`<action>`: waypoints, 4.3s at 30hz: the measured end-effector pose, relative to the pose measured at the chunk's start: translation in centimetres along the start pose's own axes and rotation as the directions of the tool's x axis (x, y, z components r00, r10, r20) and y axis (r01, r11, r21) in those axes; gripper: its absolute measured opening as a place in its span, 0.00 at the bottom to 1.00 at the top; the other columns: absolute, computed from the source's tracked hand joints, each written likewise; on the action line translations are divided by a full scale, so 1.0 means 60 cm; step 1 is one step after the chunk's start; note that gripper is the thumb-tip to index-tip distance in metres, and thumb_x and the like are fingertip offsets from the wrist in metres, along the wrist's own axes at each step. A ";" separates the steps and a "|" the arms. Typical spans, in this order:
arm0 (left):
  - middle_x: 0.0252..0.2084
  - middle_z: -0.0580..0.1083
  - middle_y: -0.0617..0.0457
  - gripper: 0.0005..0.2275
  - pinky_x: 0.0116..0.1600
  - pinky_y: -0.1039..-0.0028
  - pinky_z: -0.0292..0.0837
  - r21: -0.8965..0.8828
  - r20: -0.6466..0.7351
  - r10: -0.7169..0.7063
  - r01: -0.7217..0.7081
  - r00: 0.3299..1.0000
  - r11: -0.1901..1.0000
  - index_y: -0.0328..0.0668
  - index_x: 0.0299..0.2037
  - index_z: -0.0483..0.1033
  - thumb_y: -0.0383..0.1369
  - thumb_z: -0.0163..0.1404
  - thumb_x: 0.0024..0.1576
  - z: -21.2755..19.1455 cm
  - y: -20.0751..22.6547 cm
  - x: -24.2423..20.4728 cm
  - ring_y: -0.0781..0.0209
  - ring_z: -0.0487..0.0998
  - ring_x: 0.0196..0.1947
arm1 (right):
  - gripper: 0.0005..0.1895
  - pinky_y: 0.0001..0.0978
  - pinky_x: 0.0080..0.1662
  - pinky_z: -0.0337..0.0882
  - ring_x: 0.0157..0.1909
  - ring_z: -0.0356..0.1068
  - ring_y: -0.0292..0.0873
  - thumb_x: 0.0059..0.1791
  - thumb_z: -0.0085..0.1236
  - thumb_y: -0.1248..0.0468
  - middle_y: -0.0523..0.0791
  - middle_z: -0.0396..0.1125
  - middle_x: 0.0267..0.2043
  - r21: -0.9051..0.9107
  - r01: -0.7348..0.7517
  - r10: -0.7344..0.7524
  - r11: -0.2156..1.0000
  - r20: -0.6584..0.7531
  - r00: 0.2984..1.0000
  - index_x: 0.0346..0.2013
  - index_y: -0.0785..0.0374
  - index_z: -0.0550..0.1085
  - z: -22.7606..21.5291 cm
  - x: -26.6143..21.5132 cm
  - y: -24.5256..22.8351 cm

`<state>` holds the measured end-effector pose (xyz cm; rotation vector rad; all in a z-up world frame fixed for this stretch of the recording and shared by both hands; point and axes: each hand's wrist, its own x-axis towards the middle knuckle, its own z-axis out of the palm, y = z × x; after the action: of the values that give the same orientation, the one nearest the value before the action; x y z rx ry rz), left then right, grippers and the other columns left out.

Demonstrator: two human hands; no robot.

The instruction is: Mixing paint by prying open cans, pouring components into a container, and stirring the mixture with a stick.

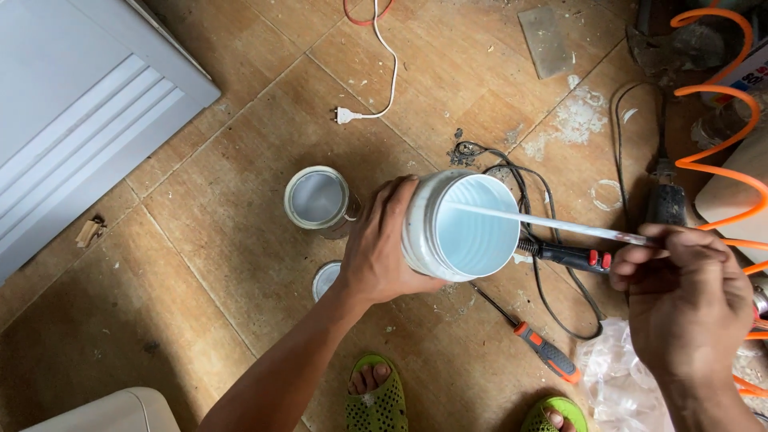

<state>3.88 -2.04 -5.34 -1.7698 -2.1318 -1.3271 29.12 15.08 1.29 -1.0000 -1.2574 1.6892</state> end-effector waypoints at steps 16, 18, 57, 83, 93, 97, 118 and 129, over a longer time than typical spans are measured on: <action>0.69 0.62 0.39 0.61 0.75 0.46 0.70 0.060 -0.080 -0.030 0.035 0.996 0.998 0.38 0.73 0.46 0.42 0.78 0.32 -0.035 0.032 -0.007 0.37 0.68 0.70 | 0.09 0.24 0.43 0.66 0.37 0.68 0.34 0.62 0.45 0.59 0.40 0.71 0.36 0.292 0.001 -0.064 0.956 0.206 0.976 0.44 0.52 0.74 -0.099 0.021 0.061; 0.70 0.61 0.37 0.61 0.75 0.44 0.70 0.077 -0.098 -0.009 0.017 0.995 0.997 0.39 0.74 0.45 0.43 0.79 0.33 -0.036 0.039 -0.005 0.36 0.68 0.71 | 0.08 0.24 0.43 0.65 0.39 0.67 0.33 0.61 0.43 0.59 0.39 0.69 0.36 0.243 0.029 -0.088 0.970 0.236 0.968 0.45 0.50 0.73 -0.100 0.019 0.056; 0.70 0.61 0.38 0.54 0.79 0.41 0.67 0.158 -0.111 0.157 -0.139 0.981 0.978 0.35 0.72 0.52 0.48 0.79 0.42 -0.004 0.023 -0.019 0.34 0.67 0.71 | 0.11 0.29 0.34 0.66 0.29 0.66 0.39 0.46 0.58 0.71 0.46 0.73 0.39 -0.627 0.666 -0.233 0.403 0.634 0.738 0.43 0.67 0.78 0.043 -0.050 -0.067; 0.68 0.63 0.34 0.55 0.71 0.43 0.68 0.093 -0.021 0.082 -0.080 0.996 0.992 0.32 0.70 0.55 0.41 0.77 0.33 0.001 0.021 -0.016 0.33 0.68 0.67 | 0.10 0.23 0.25 0.66 0.22 0.65 0.33 0.48 0.54 0.68 0.44 0.76 0.30 -0.526 0.513 -0.133 0.678 0.599 0.790 0.41 0.65 0.79 0.060 -0.029 -0.025; 0.68 0.62 0.36 0.54 0.71 0.44 0.70 0.071 -0.045 0.088 -0.085 0.995 0.994 0.33 0.71 0.53 0.42 0.77 0.37 0.000 0.015 -0.025 0.33 0.69 0.68 | 0.09 0.28 0.31 0.66 0.26 0.65 0.38 0.50 0.55 0.71 0.45 0.73 0.35 -0.633 0.604 -0.219 0.484 0.581 0.784 0.45 0.66 0.77 0.065 -0.033 -0.030; 0.69 0.62 0.37 0.55 0.72 0.44 0.70 0.062 -0.034 0.067 -0.065 0.997 0.996 0.35 0.71 0.53 0.39 0.77 0.34 -0.003 0.013 -0.028 0.33 0.68 0.69 | 0.13 0.24 0.26 0.68 0.23 0.69 0.35 0.45 0.50 0.73 0.44 0.78 0.33 -0.537 0.523 -0.084 0.662 0.640 0.763 0.40 0.64 0.80 0.062 -0.033 -0.034; 0.67 0.64 0.35 0.54 0.70 0.44 0.72 0.015 -0.029 0.030 -0.029 0.999 0.999 0.34 0.71 0.52 0.43 0.76 0.36 0.029 0.008 -0.055 0.33 0.70 0.66 | 0.12 0.29 0.31 0.73 0.31 0.79 0.40 0.48 0.55 0.71 0.49 0.80 0.35 -0.790 0.309 0.076 0.529 0.407 0.910 0.45 0.69 0.79 0.046 -0.024 -0.005; 0.64 0.63 0.36 0.56 0.57 0.53 0.82 -0.142 -0.128 -0.179 0.161 0.976 0.977 0.33 0.71 0.46 0.40 0.74 0.36 0.098 -0.030 -0.108 0.38 0.73 0.60 | 0.14 0.29 0.36 0.72 0.38 0.71 0.42 0.52 0.54 0.71 0.52 0.74 0.42 -0.538 0.250 -0.012 0.805 0.406 0.914 0.52 0.75 0.71 0.038 -0.015 0.054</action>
<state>7.20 -3.20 -13.53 -1.5114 -2.2073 -1.6153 26.92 12.81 -1.27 -0.9007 -2.1516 1.4493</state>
